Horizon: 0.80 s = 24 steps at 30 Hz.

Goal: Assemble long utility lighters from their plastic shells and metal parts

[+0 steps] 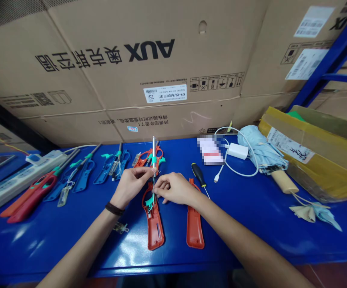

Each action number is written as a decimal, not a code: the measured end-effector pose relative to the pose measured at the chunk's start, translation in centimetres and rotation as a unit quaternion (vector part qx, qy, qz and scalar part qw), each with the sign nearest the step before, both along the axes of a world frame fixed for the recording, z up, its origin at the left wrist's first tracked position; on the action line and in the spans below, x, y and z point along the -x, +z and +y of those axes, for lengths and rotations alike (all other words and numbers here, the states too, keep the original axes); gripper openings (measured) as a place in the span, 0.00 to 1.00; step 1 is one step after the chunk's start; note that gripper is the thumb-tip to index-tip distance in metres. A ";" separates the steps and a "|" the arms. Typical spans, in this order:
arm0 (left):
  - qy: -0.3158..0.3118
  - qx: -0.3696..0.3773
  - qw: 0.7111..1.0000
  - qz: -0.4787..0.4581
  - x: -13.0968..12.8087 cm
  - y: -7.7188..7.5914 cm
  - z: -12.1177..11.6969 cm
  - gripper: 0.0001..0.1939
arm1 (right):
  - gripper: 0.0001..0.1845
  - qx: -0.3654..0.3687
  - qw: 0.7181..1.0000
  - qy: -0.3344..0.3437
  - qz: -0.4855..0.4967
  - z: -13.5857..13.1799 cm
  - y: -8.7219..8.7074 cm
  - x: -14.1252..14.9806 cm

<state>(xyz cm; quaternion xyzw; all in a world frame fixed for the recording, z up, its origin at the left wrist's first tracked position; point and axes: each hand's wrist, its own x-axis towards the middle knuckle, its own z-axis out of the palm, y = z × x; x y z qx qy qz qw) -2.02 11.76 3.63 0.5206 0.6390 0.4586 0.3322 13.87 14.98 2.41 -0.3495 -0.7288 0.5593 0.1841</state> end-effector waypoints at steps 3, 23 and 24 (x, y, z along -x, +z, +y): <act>0.001 -0.008 1.000 0.031 0.3 0.1 -0.1 0.15 | 0.05 0.060 0.997 -0.042 0.007 1.1 0.1 -0.7; 0.007 -0.084 0.933 0.350 -3.5 -2.5 -12.8 0.37 | 0.11 0.173 0.964 -0.174 0.101 1.2 0.8 0.2; -0.003 -0.091 0.931 0.354 -3.5 -3.0 -13.2 0.36 | 0.11 0.183 0.962 -0.176 0.102 1.2 0.8 0.2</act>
